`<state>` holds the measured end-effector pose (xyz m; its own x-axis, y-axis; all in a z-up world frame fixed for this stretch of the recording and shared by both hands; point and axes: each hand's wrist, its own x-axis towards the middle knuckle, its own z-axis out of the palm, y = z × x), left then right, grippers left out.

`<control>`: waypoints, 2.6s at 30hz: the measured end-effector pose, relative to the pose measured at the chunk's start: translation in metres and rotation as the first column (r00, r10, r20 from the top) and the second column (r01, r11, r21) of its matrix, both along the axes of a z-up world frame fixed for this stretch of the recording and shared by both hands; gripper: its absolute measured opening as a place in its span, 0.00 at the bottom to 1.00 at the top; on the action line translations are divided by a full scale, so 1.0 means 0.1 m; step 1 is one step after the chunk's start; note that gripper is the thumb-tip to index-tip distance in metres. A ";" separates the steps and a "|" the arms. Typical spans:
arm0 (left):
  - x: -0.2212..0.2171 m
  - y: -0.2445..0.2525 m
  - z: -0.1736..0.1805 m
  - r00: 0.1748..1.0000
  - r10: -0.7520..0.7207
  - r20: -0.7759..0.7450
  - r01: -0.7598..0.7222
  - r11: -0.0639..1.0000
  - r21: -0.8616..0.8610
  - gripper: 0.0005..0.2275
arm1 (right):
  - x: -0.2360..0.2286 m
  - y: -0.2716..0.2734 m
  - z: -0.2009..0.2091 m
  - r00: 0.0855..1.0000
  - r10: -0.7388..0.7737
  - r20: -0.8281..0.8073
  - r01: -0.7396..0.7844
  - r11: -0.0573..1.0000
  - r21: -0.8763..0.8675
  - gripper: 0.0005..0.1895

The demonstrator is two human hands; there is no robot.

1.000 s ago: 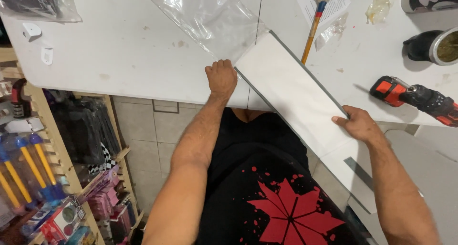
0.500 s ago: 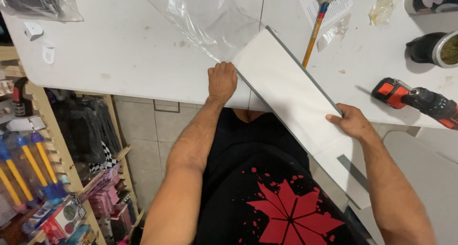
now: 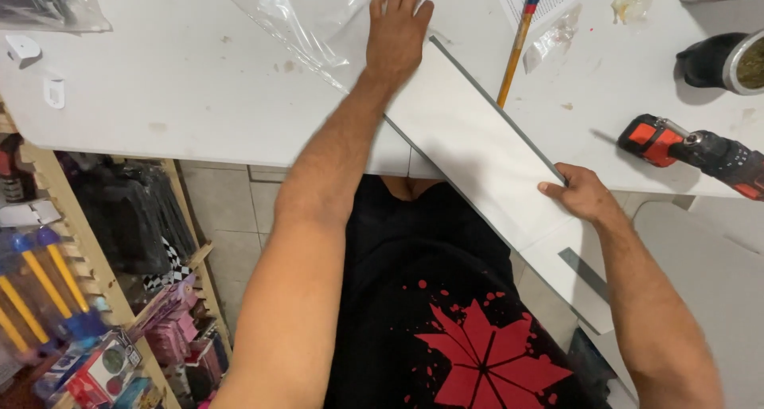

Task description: Unboxing light bulbs and removing a shelf organizer from its plastic packaging to organize a workspace.

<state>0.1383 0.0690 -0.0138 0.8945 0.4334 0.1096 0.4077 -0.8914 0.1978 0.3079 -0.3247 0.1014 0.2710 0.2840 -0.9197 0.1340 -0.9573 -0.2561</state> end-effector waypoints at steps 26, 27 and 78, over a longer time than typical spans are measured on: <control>0.47 0.46 -0.03 0.797 -0.426 -0.428 0.294 0.893 -0.342 0.13 | -0.04 -0.15 -0.23 0.997 -0.048 -0.057 0.059 0.974 0.219 0.11; 0.48 0.48 -0.01 0.783 -0.444 -0.434 0.307 0.885 -0.351 0.13 | -0.04 -0.16 -0.26 0.996 -0.064 -0.066 0.078 0.969 0.236 0.10; -1.92 1.65 2.03 0.544 0.836 -0.071 0.549 -0.418 -0.724 0.35 | -1.37 2.82 1.70 0.990 0.013 0.137 -0.068 0.912 0.404 0.13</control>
<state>-0.0534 0.2336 0.1895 0.6549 0.6054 -0.4523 -0.3928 0.7840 0.4806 0.1705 -0.0427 0.2714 0.3598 0.6387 -0.6801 0.2281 -0.7670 -0.5997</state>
